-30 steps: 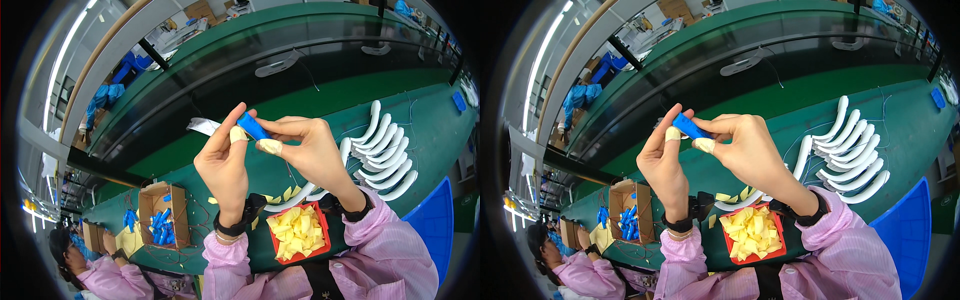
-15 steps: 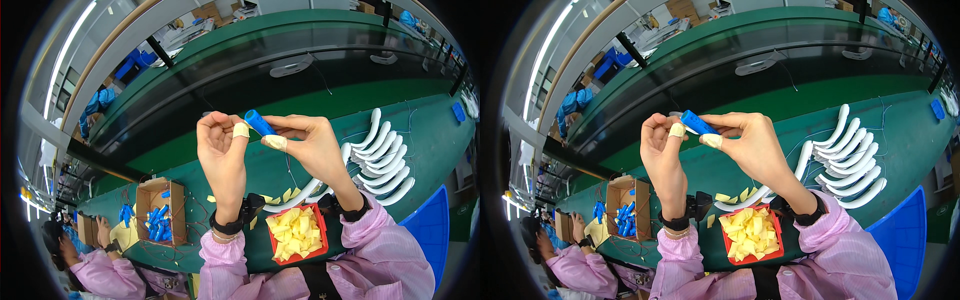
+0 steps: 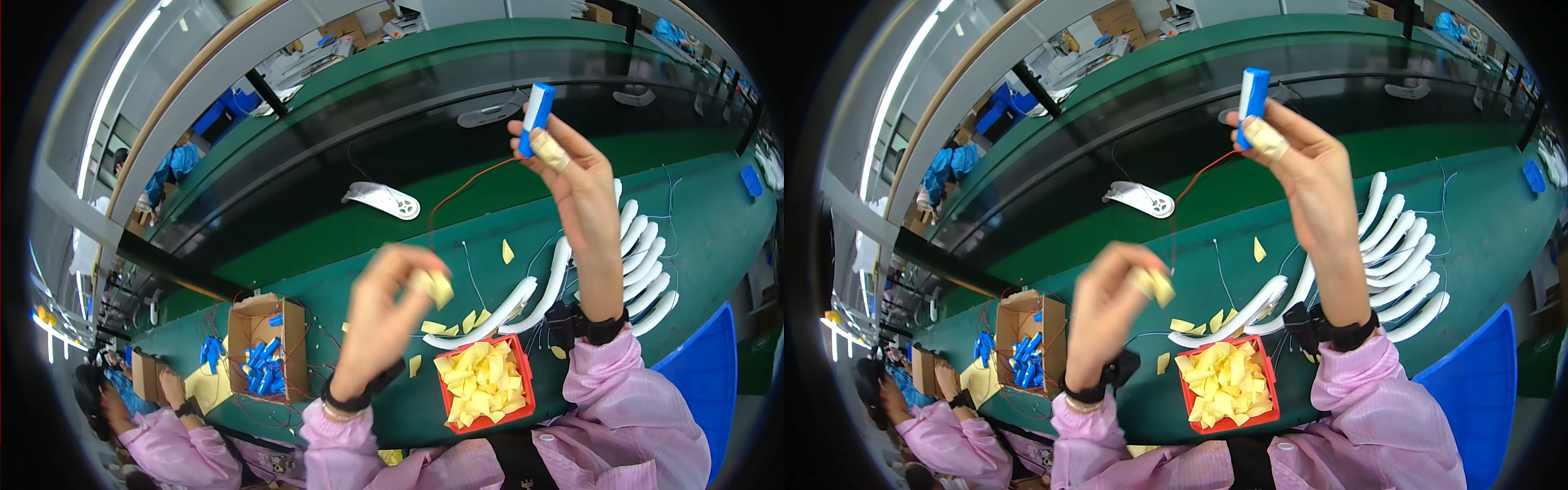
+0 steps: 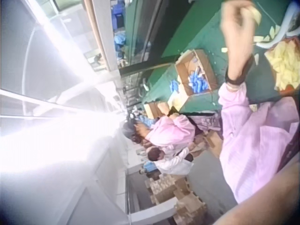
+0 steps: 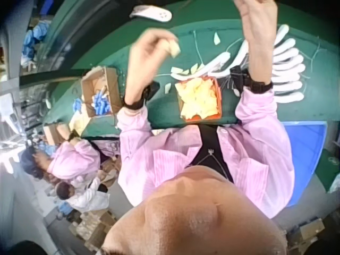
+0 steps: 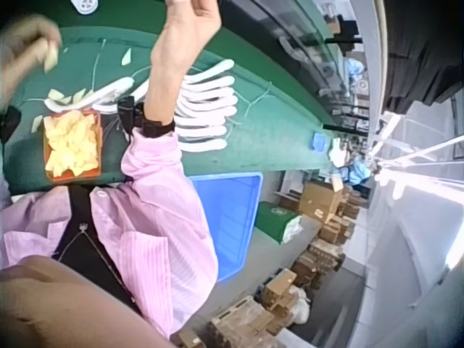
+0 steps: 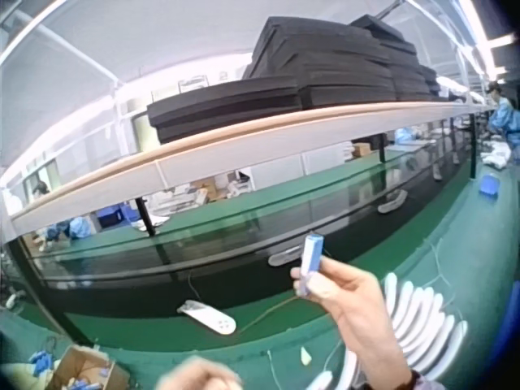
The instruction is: Assembling components into plastic housings on a production line.
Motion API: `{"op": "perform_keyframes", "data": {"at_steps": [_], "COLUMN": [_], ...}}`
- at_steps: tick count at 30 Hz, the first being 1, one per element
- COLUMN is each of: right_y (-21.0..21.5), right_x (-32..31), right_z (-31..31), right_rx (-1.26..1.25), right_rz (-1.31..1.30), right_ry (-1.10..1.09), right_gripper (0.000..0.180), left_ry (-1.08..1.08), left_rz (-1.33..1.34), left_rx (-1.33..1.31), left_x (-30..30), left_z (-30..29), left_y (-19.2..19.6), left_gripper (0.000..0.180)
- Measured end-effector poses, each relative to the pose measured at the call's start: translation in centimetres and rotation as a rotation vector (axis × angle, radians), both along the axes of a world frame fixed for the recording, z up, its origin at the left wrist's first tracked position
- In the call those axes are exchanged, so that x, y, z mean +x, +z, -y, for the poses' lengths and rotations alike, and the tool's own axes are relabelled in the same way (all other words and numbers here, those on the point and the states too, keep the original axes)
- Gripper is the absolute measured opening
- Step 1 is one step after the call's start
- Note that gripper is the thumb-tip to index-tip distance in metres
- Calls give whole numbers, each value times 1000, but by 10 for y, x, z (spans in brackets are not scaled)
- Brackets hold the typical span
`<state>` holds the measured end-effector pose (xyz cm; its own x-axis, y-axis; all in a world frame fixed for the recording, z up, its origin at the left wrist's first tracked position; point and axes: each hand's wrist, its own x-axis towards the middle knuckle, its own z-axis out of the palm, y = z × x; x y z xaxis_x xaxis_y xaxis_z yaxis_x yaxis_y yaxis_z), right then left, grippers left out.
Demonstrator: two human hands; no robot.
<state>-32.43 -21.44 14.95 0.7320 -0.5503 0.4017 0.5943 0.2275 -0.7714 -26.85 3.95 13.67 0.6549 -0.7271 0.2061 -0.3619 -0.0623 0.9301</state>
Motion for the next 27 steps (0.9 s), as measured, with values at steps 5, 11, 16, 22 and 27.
{"op": "perform_keyframes", "data": {"at_steps": [5,11,16,22,27], "right_y": [-1,6,8,5,8], "right_x": [-2,-12,-16,-9,3], "right_z": [22,13,7,-9,-61], "right_rx": [-29,-68,-48,-250,-386], "right_rz": [-13,-46,-97,-276,-359], "right_ry": [-136,-68,-11,48,85], "right_gripper": [41,39,44,48,34], "left_ry": [-355,-124,-423,103,259], "left_rz": [27,1024,399,125,-353], "left_rx": [482,582,984,357,-336], "left_x": [32,246,283,194,94], "left_z": [15,62,77,64,63], "left_y": [-14,-69,-96,-84,-26], "left_gripper": [25,58,44,19,26]}}
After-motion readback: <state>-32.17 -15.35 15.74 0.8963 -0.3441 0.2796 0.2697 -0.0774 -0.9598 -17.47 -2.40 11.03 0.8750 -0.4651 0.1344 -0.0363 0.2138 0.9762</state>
